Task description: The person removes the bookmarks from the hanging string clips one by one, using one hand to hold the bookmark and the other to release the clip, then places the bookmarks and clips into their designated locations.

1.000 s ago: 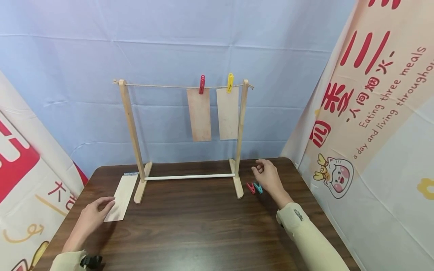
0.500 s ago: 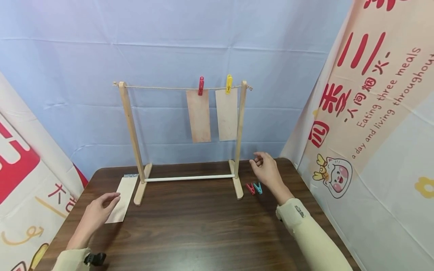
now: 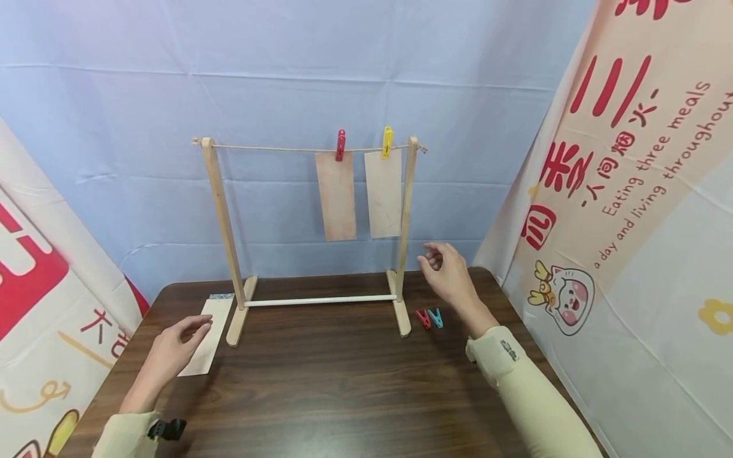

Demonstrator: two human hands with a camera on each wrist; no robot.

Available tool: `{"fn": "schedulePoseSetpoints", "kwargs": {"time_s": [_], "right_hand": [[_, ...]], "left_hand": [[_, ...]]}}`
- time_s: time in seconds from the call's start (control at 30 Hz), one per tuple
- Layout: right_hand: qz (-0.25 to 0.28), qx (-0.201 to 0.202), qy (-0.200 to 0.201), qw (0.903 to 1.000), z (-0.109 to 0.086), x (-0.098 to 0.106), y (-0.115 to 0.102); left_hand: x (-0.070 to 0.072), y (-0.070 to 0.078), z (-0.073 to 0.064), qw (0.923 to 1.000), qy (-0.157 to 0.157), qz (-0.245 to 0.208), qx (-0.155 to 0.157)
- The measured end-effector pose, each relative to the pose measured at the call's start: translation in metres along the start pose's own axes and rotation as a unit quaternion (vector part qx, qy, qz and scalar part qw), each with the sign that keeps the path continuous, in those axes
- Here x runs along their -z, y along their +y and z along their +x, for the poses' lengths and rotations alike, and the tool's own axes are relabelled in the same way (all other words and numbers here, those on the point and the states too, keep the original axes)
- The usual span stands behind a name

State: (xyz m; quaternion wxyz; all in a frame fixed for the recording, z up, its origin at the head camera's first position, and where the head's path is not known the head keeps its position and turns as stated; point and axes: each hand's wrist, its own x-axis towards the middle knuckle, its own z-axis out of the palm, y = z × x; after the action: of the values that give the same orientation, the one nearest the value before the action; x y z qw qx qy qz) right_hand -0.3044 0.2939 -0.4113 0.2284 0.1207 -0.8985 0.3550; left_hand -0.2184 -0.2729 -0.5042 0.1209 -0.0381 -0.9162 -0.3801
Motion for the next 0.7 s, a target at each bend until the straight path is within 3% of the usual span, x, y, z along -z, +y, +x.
{"fn": "schedulePoseSetpoints", "kwargs": {"time_s": [0.7], "right_hand": [[0.006,0.055,0.012,0.9984,0.021,0.007,-0.042]], "left_hand": [[-0.006,0.028,0.014,0.9991,0.003,-0.028,-0.033]]}}
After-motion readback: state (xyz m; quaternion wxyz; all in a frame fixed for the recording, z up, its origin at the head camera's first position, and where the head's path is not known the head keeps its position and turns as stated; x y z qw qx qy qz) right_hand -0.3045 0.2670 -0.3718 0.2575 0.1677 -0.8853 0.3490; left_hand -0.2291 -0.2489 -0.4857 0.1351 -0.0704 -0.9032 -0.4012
